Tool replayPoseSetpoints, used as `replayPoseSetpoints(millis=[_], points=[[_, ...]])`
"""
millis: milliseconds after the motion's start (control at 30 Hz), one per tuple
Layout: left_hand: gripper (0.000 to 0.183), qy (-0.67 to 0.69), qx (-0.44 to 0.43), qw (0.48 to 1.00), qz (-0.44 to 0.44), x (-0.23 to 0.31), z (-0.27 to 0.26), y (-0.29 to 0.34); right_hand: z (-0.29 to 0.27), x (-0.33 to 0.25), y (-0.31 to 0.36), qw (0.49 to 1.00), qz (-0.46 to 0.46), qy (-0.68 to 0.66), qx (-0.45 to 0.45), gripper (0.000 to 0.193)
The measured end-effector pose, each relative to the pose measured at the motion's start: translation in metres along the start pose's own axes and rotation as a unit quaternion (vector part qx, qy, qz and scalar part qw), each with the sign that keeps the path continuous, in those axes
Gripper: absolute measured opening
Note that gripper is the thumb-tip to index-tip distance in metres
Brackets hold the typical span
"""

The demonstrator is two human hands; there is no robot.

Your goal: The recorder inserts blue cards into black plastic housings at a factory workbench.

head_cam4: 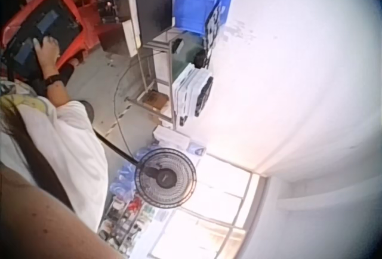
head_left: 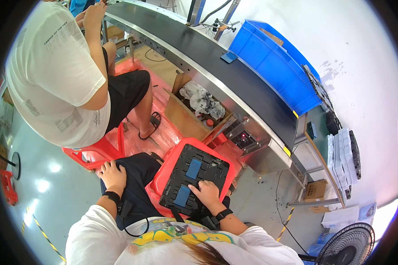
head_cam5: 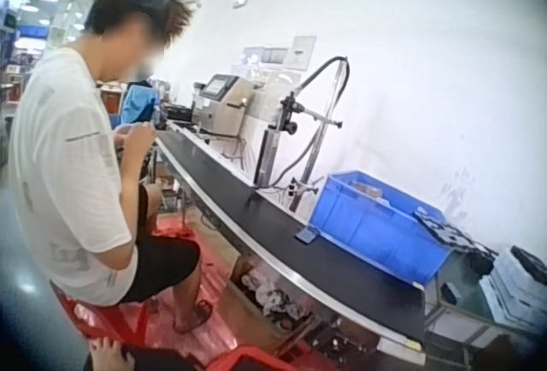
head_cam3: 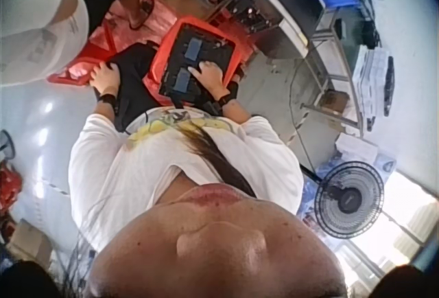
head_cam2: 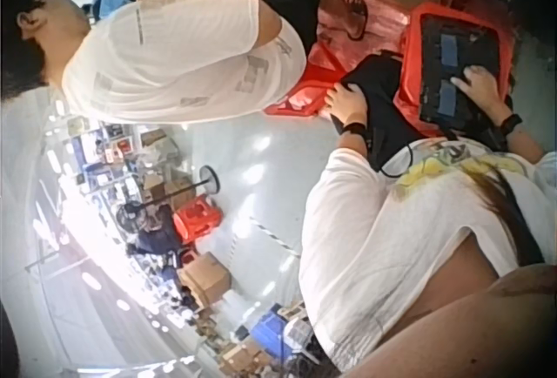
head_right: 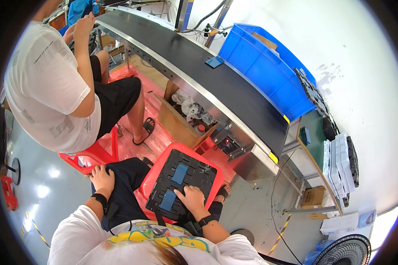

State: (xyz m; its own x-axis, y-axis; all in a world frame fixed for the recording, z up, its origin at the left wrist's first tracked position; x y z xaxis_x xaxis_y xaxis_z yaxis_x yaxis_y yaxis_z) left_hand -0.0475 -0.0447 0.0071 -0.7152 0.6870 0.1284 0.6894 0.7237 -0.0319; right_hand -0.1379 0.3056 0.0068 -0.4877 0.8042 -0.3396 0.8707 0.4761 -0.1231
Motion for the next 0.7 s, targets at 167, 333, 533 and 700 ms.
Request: replayPoseSetpoints(millis=[167, 333, 533, 700], points=[[0.036, 0.001, 0.0, 1.0, 0.0, -0.0003, 0.0001, 0.0004, 0.0005, -0.0003, 0.0007, 1.0, 0.003, 0.002, -0.007, 0.049], [0.035, -0.006, -0.001, 1.0, -0.001, -0.001, 0.0013, 0.0, 0.0034, 0.0002, -0.0009, 0.997, 0.031, 0.012, -0.071, 0.049], [0.036, -0.006, -0.001, 1.0, -0.001, 0.001, 0.0, -0.0013, 0.0026, 0.0013, -0.0026, 0.997, 0.03, 0.012, -0.068, 0.048], [0.036, -0.005, 0.0, 1.0, -0.001, 0.0021, -0.002, -0.0009, 0.0003, 0.0006, -0.0024, 0.998, 0.027, 0.008, -0.06, 0.048]])
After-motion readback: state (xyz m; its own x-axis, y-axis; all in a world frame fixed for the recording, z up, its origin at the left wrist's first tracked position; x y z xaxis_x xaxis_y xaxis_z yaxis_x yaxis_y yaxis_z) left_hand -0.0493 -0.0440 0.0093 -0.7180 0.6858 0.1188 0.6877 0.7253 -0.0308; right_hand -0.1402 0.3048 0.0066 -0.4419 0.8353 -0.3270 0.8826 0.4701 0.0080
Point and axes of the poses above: each hand's wrist, its own y-axis away from the middle knuckle, its own z-axis out of the palm, x = y × z, the point moved 8 cm from there along -y, towards the middle knuckle
